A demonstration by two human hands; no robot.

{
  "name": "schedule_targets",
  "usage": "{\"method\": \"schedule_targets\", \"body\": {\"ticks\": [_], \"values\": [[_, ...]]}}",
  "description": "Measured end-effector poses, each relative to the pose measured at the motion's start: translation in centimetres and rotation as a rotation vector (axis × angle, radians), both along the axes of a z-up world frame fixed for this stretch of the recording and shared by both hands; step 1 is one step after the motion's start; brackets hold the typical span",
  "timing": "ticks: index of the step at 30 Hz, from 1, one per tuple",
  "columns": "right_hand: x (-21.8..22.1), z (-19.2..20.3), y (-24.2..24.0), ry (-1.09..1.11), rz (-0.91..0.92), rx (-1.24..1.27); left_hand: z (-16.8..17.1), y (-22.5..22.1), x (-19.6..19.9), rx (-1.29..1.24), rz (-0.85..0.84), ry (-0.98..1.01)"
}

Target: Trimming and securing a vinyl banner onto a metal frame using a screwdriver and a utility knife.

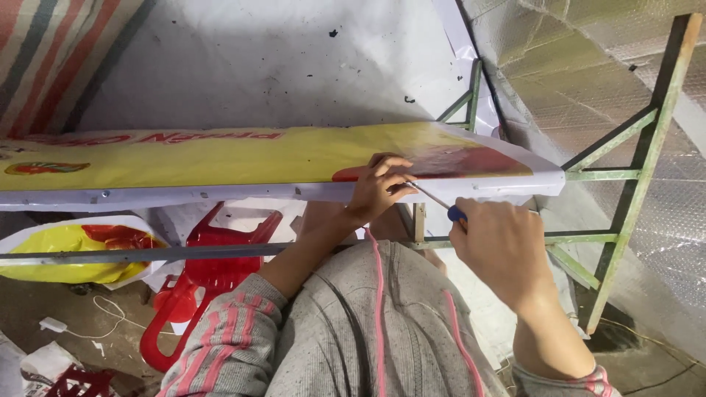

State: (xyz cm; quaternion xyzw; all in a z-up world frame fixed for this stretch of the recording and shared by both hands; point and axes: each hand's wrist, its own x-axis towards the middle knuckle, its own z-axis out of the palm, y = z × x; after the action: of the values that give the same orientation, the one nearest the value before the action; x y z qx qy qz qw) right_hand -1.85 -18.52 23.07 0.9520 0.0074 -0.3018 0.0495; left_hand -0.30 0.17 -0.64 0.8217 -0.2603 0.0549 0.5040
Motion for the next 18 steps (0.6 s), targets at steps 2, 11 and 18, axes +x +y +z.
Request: {"method": "schedule_targets", "body": {"ticks": [2, 11, 18], "values": [[0.9, 0.0, 0.2, 0.015, -0.027, 0.029, -0.5, 0.0, -0.3, 0.026, 0.000, 0.005], [3.7, 1.5, 0.8, 0.136, -0.114, 0.173, -0.3, -0.2, -0.1, 0.063, -0.005, 0.041], [4.7, 1.8, 1.6, 0.064, 0.097, 0.173, -0.8, 0.0, 0.0, 0.046, -0.039, 0.036]]}}
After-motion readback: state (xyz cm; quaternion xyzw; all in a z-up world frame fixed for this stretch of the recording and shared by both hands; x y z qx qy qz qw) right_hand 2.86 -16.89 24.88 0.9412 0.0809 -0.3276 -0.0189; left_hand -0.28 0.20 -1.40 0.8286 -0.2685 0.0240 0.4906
